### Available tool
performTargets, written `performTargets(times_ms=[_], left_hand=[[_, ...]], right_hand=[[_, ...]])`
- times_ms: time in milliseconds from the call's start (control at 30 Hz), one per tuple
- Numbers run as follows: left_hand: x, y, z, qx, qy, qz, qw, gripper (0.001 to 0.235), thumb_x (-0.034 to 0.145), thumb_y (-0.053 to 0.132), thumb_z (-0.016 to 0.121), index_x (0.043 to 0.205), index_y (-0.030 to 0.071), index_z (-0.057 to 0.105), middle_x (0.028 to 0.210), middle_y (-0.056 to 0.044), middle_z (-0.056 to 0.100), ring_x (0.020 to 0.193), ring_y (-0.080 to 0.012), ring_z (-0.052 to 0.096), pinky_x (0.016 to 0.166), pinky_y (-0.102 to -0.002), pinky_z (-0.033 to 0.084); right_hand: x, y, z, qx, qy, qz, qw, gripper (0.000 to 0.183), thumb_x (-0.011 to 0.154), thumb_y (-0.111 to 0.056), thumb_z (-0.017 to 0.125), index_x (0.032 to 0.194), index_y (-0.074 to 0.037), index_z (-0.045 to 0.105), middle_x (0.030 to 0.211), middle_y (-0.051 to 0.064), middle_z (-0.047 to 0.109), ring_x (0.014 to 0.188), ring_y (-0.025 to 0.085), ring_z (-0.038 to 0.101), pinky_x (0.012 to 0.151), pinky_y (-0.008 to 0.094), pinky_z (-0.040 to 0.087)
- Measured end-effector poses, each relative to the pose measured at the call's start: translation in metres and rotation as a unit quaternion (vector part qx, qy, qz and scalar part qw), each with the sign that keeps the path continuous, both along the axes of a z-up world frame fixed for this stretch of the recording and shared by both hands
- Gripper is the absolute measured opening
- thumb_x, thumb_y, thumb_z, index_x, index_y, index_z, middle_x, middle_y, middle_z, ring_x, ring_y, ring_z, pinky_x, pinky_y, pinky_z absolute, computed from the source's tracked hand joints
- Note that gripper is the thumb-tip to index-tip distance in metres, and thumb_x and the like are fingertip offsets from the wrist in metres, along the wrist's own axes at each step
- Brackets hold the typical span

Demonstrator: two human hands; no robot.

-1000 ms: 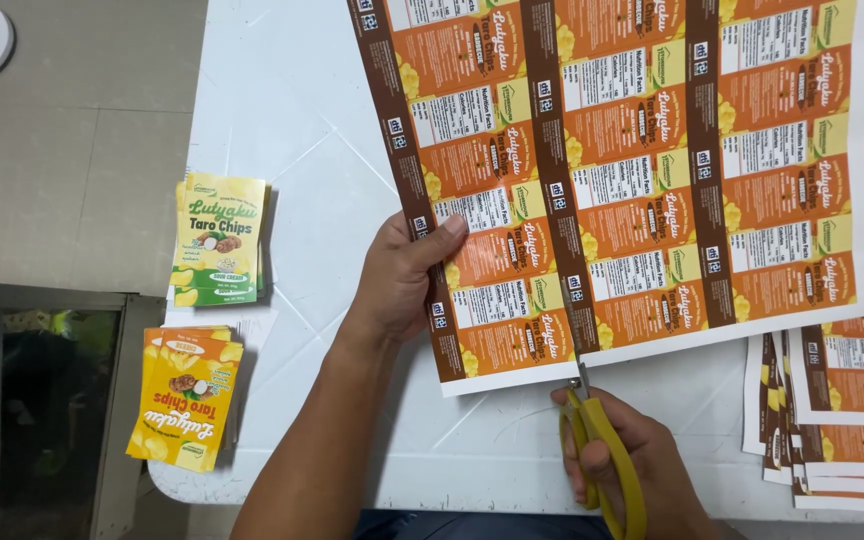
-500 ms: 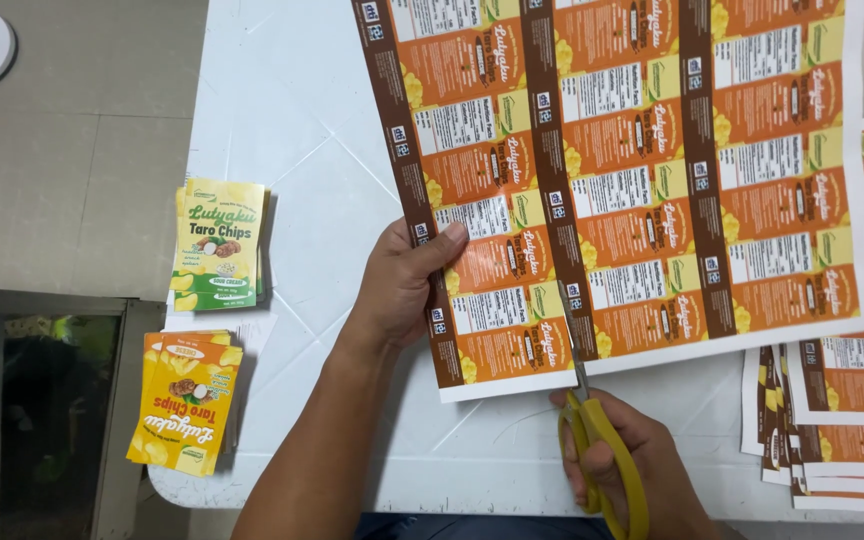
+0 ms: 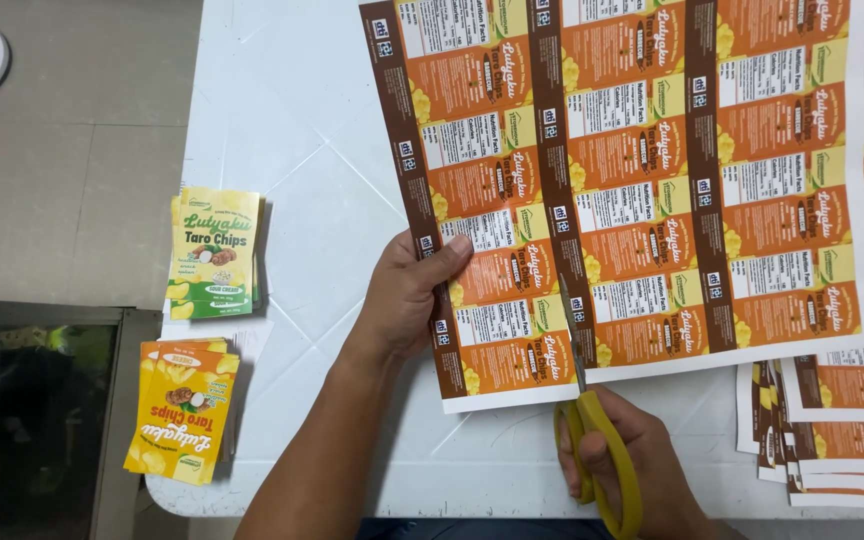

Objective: The person uses yellow-handled scissors to cut a large sheet of printed labels into individual strips. They repeatedly cut along the printed lines, separating the labels and placing the cut pieces on the table. The person also briefly handles a smartphone at the end of the clip.

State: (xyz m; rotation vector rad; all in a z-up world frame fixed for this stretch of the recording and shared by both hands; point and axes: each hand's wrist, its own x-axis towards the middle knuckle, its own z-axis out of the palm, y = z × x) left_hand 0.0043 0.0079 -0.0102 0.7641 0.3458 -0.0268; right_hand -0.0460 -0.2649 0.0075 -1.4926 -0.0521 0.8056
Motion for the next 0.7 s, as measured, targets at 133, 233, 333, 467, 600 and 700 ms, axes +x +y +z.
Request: performTargets(times_ms=[133,233,333,467,600,700], left_hand=[[0.0,0.0,-0.001,-0.004,0.003,0.004,1.0,0.032,0.088,0.017,0.076,0.115,0.0,0.068,0.109,-0.017,0.077,0.091,-0.0287,0.076,0.079,-0.045,0.067],[0.0,-0.001,0.0,-0.009,-0.005,0.004,1.0,0.032,0.089,0.016,0.075,0.115,-0.001,0.069,0.109,-0.017,0.077,0.091,-0.0291,0.077,0.079,-0.045,0.067],[0.0,-0.001,-0.001,-0.005,-0.009,0.005,1.0,0.031,0.09,0.017,0.075,0.115,-0.001,0.069,0.108,-0.017,0.077,0.091,-0.0283,0.077,0.079,-0.044,0.067],[-0.001,-0.002,0.002,-0.002,-0.019,0.004,1.0,0.029,0.091,0.017,0.074,0.114,0.0,0.07,0.108,-0.016,0.077,0.091,-0.0279,0.077,0.079,-0.045,0.067],[-0.005,-0.002,0.016,0.027,-0.001,0.006,1.0,0.031,0.091,0.021,0.072,0.114,0.001,0.069,0.105,-0.017,0.078,0.087,-0.0288,0.077,0.076,-0.044,0.067],[-0.007,-0.004,0.023,0.039,0.008,0.005,0.999,0.029,0.092,0.022,0.07,0.114,0.002,0.068,0.104,-0.017,0.078,0.086,-0.0286,0.077,0.074,-0.044,0.067]], right_hand=[[0.0,0.001,0.0,0.002,0.002,-0.003,1.0,0.059,0.082,-0.059,0.069,0.083,0.0,0.063,0.055,0.011,0.059,0.043,0.02,0.051,0.039,0.035,0.046],[0.001,-0.002,-0.005,0.015,0.008,0.004,1.0,0.054,0.083,-0.053,0.071,0.084,0.0,0.063,0.056,0.012,0.059,0.041,0.02,0.052,0.037,0.035,0.048],[0.001,-0.001,-0.003,0.025,0.001,0.008,1.0,0.052,0.084,-0.051,0.072,0.084,0.0,0.062,0.056,0.012,0.06,0.041,0.02,0.053,0.037,0.034,0.049],[-0.002,0.0,0.006,0.018,0.011,0.004,1.0,0.053,0.084,-0.053,0.071,0.083,0.0,0.062,0.055,0.013,0.059,0.039,0.021,0.053,0.036,0.035,0.047],[-0.015,0.003,0.018,-0.04,0.026,-0.126,0.991,0.034,0.08,-0.02,0.078,0.094,-0.002,0.053,0.068,0.02,0.065,0.042,0.028,0.061,0.035,0.04,0.05],[-0.02,0.003,0.024,-0.093,0.034,-0.194,0.976,0.038,0.078,0.006,0.08,0.089,-0.004,0.045,0.071,0.025,0.072,0.043,0.033,0.063,0.036,0.043,0.053]])
